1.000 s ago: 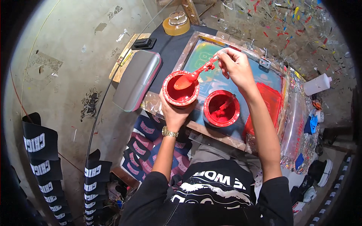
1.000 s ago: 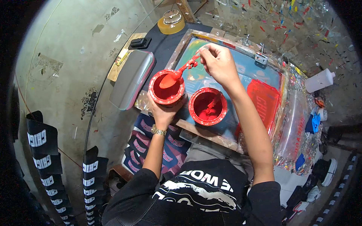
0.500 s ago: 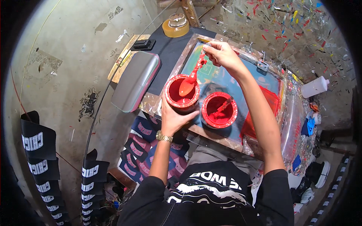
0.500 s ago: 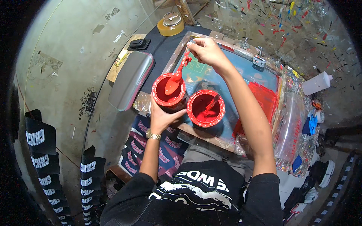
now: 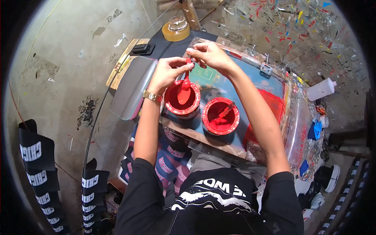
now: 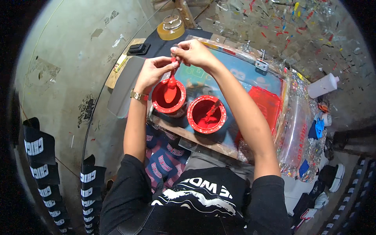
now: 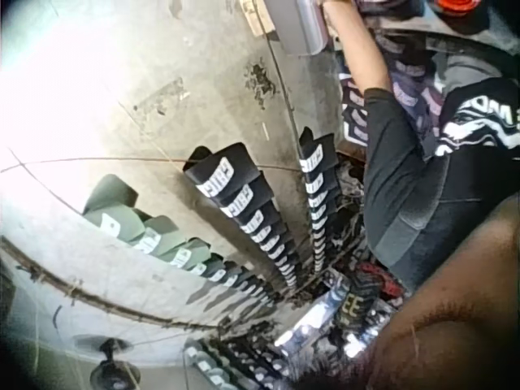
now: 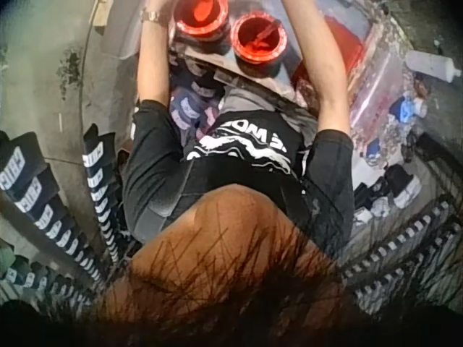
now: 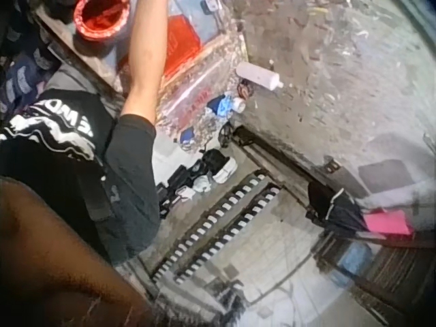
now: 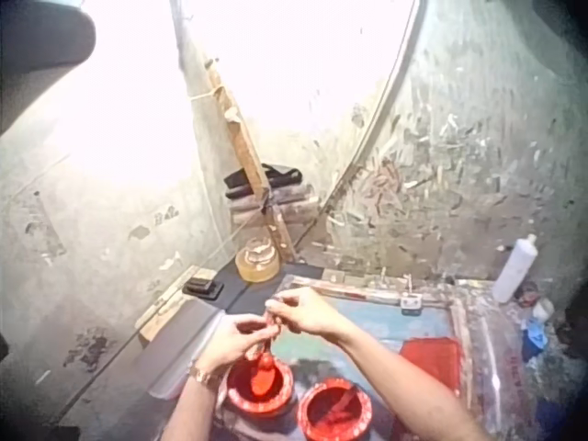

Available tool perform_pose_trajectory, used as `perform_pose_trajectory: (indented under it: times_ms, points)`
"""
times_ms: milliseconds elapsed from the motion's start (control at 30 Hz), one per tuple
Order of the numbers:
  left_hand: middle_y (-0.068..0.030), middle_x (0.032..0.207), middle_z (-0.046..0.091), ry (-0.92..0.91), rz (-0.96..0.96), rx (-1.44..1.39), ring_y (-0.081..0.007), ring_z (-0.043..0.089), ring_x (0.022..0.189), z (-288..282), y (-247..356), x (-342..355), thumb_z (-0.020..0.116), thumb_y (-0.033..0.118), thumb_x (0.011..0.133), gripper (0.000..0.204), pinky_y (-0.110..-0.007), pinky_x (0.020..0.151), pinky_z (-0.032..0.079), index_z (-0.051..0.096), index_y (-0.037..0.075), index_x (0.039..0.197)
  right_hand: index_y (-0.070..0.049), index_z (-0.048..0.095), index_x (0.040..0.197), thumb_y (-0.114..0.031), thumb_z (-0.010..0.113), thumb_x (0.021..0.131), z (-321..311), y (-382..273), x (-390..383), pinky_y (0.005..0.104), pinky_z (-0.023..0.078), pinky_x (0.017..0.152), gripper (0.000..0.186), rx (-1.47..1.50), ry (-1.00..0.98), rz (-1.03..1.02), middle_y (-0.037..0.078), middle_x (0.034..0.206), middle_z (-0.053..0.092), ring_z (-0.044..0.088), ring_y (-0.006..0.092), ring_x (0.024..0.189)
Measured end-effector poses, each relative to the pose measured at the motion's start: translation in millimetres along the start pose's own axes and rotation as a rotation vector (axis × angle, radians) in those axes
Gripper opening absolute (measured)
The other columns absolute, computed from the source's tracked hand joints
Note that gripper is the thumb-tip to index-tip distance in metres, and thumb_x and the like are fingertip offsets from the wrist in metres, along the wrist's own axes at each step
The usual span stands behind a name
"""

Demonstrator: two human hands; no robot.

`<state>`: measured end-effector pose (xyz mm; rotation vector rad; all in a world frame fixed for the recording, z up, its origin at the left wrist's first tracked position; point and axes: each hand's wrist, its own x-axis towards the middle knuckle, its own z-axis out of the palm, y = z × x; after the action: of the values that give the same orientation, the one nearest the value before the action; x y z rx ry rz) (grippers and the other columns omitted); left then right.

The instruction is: The person mixes red ink in a container using a small spatula and transfers some ink between two containers on a work table.

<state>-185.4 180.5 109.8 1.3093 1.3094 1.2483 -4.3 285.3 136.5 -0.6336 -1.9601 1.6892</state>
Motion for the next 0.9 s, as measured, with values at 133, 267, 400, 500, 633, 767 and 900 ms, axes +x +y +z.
perform_pose_trajectory:
  times_ms: [133,267,400,500,633,767,900]
  points:
    - [-0.0069,0.094,0.077,0.055,-0.008,-0.094,-0.0115,0.069,0.086,-8,-1,-17,0.080,0.009,0.088,0.019,-0.029,0.081,0.055,0.077,-0.001,0.104,-0.002,0.075,0.091,-0.045,0.068,0.096,0,-16,-56,0.0352,0.051,0.066,0.044,-0.456,0.251,-0.257,0.009,0.075,0.068,0.063,0.0178,0.070]
    - [-0.0070,0.093,0.076,0.153,0.010,-0.132,-0.0121,0.070,0.086,-2,4,-23,0.080,0.007,0.088,0.015,-0.028,0.081,0.056,0.077,-0.001,0.101,-0.004,0.079,0.098,-0.048,0.079,0.084,-6,-22,-170,0.0396,0.052,0.070,0.046,-0.794,0.289,0.167,0.014,0.083,0.070,0.066,0.0279,0.073]
    - [-0.0087,0.097,0.077,0.200,0.004,-0.133,-0.0132,0.071,0.089,0,1,-24,0.078,0.006,0.090,0.017,-0.029,0.087,0.056,0.075,-0.002,0.104,-0.006,0.080,0.095,-0.027,0.083,0.084,18,-8,-201,0.0348,0.051,0.065,0.024,-0.645,0.362,0.240,0.011,0.081,0.069,0.064,0.0222,0.070]
    - [-0.0099,0.101,0.077,0.217,-0.001,-0.112,-0.0141,0.072,0.093,-1,-1,-25,0.077,0.006,0.091,0.019,-0.030,0.091,0.056,0.074,-0.003,0.107,-0.004,0.080,0.092,-0.020,0.082,0.084,30,-6,-200,0.0344,0.051,0.065,0.018,-0.627,0.469,0.062,0.010,0.080,0.068,0.064,0.0213,0.070]
    - [-0.0094,0.100,0.077,0.243,0.014,-0.109,-0.0137,0.072,0.092,-2,-6,-26,0.077,0.006,0.092,0.018,-0.030,0.090,0.056,0.074,-0.003,0.107,-0.005,0.077,0.088,-0.020,0.081,0.085,39,-7,-184,0.0370,0.051,0.071,0.016,-0.609,0.397,-0.084,0.011,0.082,0.069,0.065,0.0255,0.078]
    - [-0.0096,0.099,0.077,0.252,0.022,-0.113,-0.0134,0.071,0.091,-3,-10,-26,0.076,0.007,0.092,0.018,-0.030,0.089,0.056,0.074,-0.003,0.106,-0.001,0.071,0.089,-0.017,0.076,0.089,41,-12,-175,0.0387,0.052,0.073,0.016,-0.714,0.315,-0.158,0.015,0.083,0.069,0.065,0.0320,0.078]
    - [-0.0097,0.099,0.077,0.245,0.053,-0.115,-0.0132,0.071,0.090,-2,-9,-27,0.077,0.008,0.092,0.018,-0.029,0.088,0.055,0.074,-0.003,0.106,0.000,0.071,0.094,-0.014,0.069,0.096,28,-21,-177,0.0332,0.055,0.064,0.015,-0.518,0.378,-0.036,0.015,0.078,0.073,0.072,0.0198,0.068]
